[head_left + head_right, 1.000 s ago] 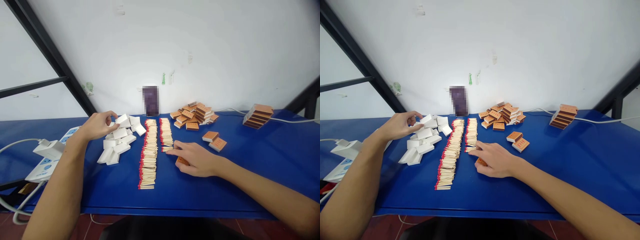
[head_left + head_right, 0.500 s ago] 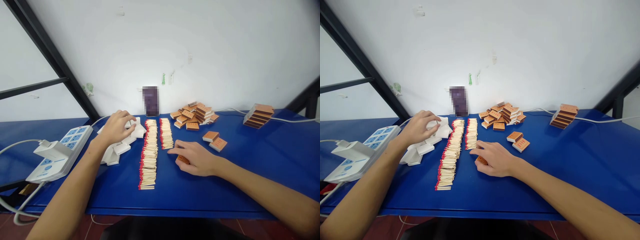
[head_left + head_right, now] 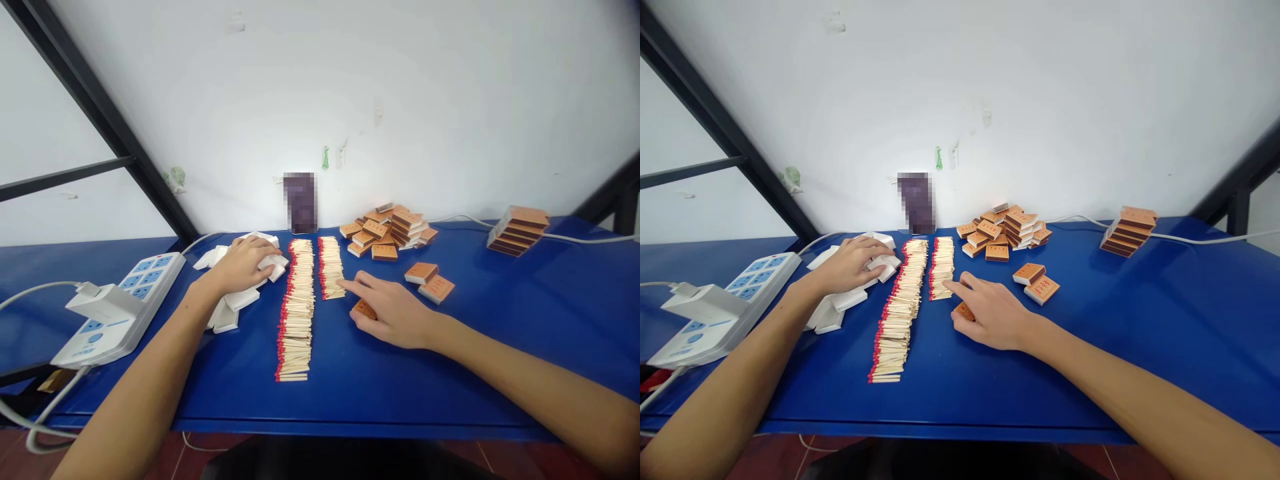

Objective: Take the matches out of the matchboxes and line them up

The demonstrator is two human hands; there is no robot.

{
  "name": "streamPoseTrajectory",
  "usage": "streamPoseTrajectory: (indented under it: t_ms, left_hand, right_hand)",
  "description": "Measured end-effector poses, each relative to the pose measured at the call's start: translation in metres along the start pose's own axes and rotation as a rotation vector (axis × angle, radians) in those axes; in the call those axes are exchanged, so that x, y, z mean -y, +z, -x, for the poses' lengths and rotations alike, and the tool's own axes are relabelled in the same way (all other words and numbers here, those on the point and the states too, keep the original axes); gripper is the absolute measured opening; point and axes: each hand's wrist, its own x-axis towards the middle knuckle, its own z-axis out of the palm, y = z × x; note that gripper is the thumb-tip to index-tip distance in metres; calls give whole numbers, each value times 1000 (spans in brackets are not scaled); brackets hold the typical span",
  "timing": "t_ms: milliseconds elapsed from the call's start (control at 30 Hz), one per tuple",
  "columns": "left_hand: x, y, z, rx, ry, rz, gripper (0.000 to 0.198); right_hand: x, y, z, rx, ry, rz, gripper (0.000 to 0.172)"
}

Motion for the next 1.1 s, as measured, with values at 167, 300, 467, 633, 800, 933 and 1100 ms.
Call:
streamPoseTrajectory:
  t_ms: [167,300,467,633,800,933,1100]
  left_hand:
    - [10,-2,4,12,-63,-5,38]
    - [20,-2,7,11,-121,-50,38]
    - [22,-3,8,-73,-120,-51,39]
    - [7,-5,4,-197,-54,-41,39]
    - [-3,4,1,-121,-38,-33,43]
    - [-3,10,0,-35,-45,-30,50]
    - [1,13,0,-6,-62,-16,50]
  right_hand:
    - [0,0,-1,-29,28,-48,43]
    - [0,-1,0,-72,23,-81,34]
    - [-3,0,-2,-140,-35,-87,26]
    - [-11,8,-6,-239,-54,-107,16]
    - [-13,10,-6,-299,-48,-144,12]
    - [-14,10,-6,-325,-23,-163,27]
    - [-23,19,-8,-370,-58,-152,44]
